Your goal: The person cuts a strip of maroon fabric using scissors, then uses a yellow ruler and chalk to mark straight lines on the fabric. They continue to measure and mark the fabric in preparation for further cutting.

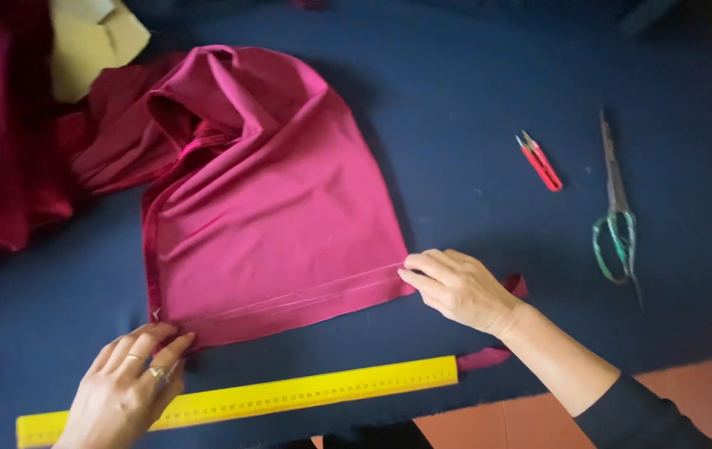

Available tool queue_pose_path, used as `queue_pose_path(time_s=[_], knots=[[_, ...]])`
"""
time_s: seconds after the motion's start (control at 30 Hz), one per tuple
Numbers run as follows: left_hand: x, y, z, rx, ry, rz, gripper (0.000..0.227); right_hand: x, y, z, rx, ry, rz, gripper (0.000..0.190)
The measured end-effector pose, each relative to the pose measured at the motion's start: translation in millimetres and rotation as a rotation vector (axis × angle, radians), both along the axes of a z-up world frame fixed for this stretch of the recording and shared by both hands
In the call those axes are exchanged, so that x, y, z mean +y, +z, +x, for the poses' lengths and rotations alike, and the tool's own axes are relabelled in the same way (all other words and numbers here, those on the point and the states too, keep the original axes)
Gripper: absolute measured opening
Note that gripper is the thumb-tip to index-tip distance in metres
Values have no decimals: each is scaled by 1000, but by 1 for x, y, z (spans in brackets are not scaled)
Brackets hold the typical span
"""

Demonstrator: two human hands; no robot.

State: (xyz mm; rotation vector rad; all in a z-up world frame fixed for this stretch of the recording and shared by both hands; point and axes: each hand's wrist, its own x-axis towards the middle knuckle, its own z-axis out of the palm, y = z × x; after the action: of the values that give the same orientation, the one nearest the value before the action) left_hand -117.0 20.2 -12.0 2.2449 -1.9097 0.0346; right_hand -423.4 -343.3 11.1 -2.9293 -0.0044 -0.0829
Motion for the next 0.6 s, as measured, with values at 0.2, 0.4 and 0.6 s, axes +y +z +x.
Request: queue_pose_path(time_s=[0.2, 0.4, 0.6], knots=[[-27, 12, 24, 251, -5, -46, 12, -18, 34, 42, -82, -124, 515, 12], [-75, 29, 60, 1162, 774, 63, 27, -52, 23, 89, 220, -778, 1178, 16], [-81, 48, 57, 1319, 985, -8, 28, -54, 24, 100, 304, -846, 1169, 15]])
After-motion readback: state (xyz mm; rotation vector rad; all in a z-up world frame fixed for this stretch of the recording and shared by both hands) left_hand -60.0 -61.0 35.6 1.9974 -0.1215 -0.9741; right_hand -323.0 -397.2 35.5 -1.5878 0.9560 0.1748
